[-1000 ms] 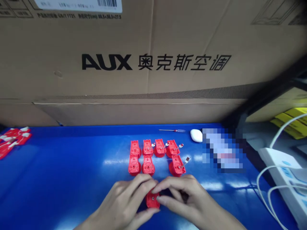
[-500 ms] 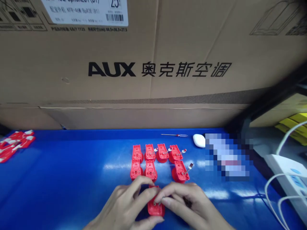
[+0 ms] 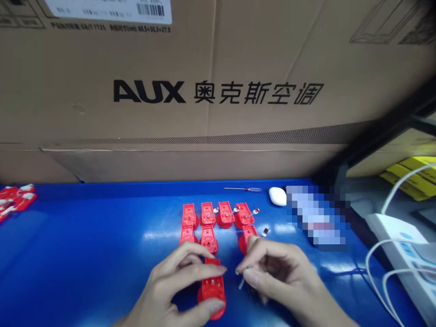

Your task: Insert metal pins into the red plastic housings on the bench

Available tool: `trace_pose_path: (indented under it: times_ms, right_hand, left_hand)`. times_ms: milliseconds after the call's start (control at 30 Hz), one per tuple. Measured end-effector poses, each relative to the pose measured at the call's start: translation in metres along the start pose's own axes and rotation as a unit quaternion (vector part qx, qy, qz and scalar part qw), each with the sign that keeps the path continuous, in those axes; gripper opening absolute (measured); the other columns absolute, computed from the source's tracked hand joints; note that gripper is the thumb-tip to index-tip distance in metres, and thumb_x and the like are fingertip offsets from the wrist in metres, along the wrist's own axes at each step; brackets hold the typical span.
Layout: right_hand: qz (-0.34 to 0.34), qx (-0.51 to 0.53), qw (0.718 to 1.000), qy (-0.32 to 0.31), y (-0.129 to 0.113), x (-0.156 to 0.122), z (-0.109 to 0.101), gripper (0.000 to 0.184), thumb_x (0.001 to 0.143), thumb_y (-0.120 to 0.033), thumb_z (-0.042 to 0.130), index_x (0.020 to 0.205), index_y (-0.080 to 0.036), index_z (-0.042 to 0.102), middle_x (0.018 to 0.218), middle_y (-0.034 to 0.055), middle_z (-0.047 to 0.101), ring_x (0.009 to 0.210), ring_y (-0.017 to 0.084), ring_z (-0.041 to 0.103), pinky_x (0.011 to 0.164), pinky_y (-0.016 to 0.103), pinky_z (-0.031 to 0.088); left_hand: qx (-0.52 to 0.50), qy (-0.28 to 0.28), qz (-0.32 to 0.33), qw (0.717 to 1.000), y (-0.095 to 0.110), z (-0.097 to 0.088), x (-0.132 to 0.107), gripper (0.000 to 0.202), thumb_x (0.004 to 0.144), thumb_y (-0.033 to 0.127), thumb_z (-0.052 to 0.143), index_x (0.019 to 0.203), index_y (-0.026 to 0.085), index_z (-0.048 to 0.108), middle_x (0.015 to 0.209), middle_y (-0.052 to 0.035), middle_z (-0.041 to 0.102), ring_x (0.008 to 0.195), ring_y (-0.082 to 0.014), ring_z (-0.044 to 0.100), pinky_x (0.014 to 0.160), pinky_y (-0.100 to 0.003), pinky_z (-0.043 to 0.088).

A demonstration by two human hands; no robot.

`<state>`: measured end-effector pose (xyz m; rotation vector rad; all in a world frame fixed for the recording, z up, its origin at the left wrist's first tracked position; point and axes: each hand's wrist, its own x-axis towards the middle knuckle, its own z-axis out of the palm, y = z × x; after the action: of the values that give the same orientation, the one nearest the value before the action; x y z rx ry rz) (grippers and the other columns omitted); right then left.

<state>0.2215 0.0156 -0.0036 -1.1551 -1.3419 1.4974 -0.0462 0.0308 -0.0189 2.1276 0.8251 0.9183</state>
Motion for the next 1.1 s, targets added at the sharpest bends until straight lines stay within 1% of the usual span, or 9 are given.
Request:
trace_pose_path:
  times_ms: [33,100,267,367,467,567,700,933,1100]
  right_hand:
    - [-0.022,-0.014,1.0,0.002,-0.005,0.0,-0.004,0.031,0.091,-0.052,0.088,0.091,-0.02,0.087,0.088,0.0052,0.071,0.073,0.014,0.062,0.066,0.026,0.049]
    - [-0.009,-0.019,0.999,-0.029,-0.013,-0.002,-0.013,0.026,0.094,-0.047,0.086,0.095,-0.022,0.088,0.095,0.0064,0.074,0.071,0.014,0.067,0.065,0.027,0.052]
    - [0.068,-0.05,0.996,-0.034,-0.018,-0.004,-0.031,0.024,0.093,-0.04,0.089,0.109,-0.023,0.086,0.076,0.001,0.076,0.062,0.015,0.071,0.061,0.025,0.054]
    - [0.116,-0.102,0.986,-0.059,-0.012,-0.005,-0.033,0.022,0.09,-0.039,0.091,0.103,-0.022,0.084,0.069,-0.0007,0.075,0.058,0.015,0.07,0.059,0.024,0.052]
    - [0.138,-0.189,0.968,-0.088,-0.006,-0.005,-0.032,0.019,0.094,-0.04,0.086,0.099,-0.022,0.085,0.071,0.0006,0.076,0.061,0.016,0.068,0.059,0.024,0.049]
    - [0.105,-0.257,0.956,-0.097,-0.004,-0.005,-0.031,0.017,0.097,-0.04,0.083,0.097,-0.024,0.086,0.071,-0.0002,0.073,0.063,0.015,0.064,0.058,0.024,0.043]
    - [0.076,-0.282,0.951,-0.104,-0.007,-0.004,-0.032,0.017,0.102,-0.038,0.077,0.095,-0.025,0.086,0.075,-0.0002,0.074,0.064,0.015,0.062,0.058,0.026,0.04]
    - [0.024,-0.316,0.942,-0.111,-0.008,-0.003,-0.036,0.024,0.107,-0.045,0.071,0.101,-0.026,0.086,0.093,0.0027,0.081,0.088,0.022,0.072,0.077,0.03,0.051]
    - [0.004,-0.341,0.934,-0.108,-0.004,-0.005,-0.036,0.023,0.109,-0.045,0.069,0.105,-0.028,0.085,0.101,0.003,0.082,0.097,0.023,0.074,0.086,0.032,0.053]
  left_hand:
    - [0.011,0.005,0.008,1.0,-0.001,0.0,-0.001,0.034,0.1,0.026,0.079,0.133,0.029,0.077,0.125,-0.0091,0.069,0.097,-0.0183,0.077,0.085,-0.031,0.068]
    - [0.035,0.008,0.026,0.999,-0.001,0.001,-0.002,0.035,0.1,0.025,0.079,0.135,0.029,0.076,0.127,-0.0101,0.068,0.1,-0.0187,0.076,0.086,-0.031,0.069]
    - [0.086,0.013,0.059,0.994,-0.001,0.003,-0.004,0.032,0.103,0.027,0.075,0.135,0.026,0.076,0.129,-0.0113,0.069,0.101,-0.0187,0.075,0.085,-0.03,0.069]
    - [0.092,0.007,0.052,0.994,-0.002,0.004,-0.005,0.031,0.104,0.028,0.074,0.136,0.027,0.076,0.129,-0.011,0.069,0.104,-0.019,0.075,0.088,-0.03,0.07]
    - [0.081,0.02,0.046,0.995,-0.005,0.004,-0.007,0.033,0.107,0.028,0.069,0.14,0.029,0.074,0.133,-0.0114,0.067,0.111,-0.0199,0.074,0.092,-0.032,0.069]
    - [0.082,0.024,0.036,0.996,-0.005,0.003,-0.009,0.034,0.108,0.026,0.067,0.142,0.03,0.073,0.137,-0.0108,0.064,0.116,-0.0204,0.072,0.094,-0.032,0.068]
    - [0.093,0.013,0.033,0.995,-0.001,0.001,-0.009,0.036,0.108,0.023,0.067,0.143,0.03,0.073,0.137,-0.0108,0.065,0.116,-0.0205,0.07,0.093,-0.032,0.068]
    - [0.098,0.014,0.049,0.994,0.005,0.0,-0.006,0.034,0.107,0.024,0.068,0.14,0.029,0.075,0.136,-0.011,0.066,0.109,-0.0197,0.073,0.09,-0.031,0.068]
    - [0.117,0.008,0.072,0.99,0.005,0.0,-0.008,0.038,0.107,0.02,0.068,0.144,0.027,0.072,0.138,-0.0116,0.062,0.107,-0.0179,0.07,0.089,-0.029,0.066]
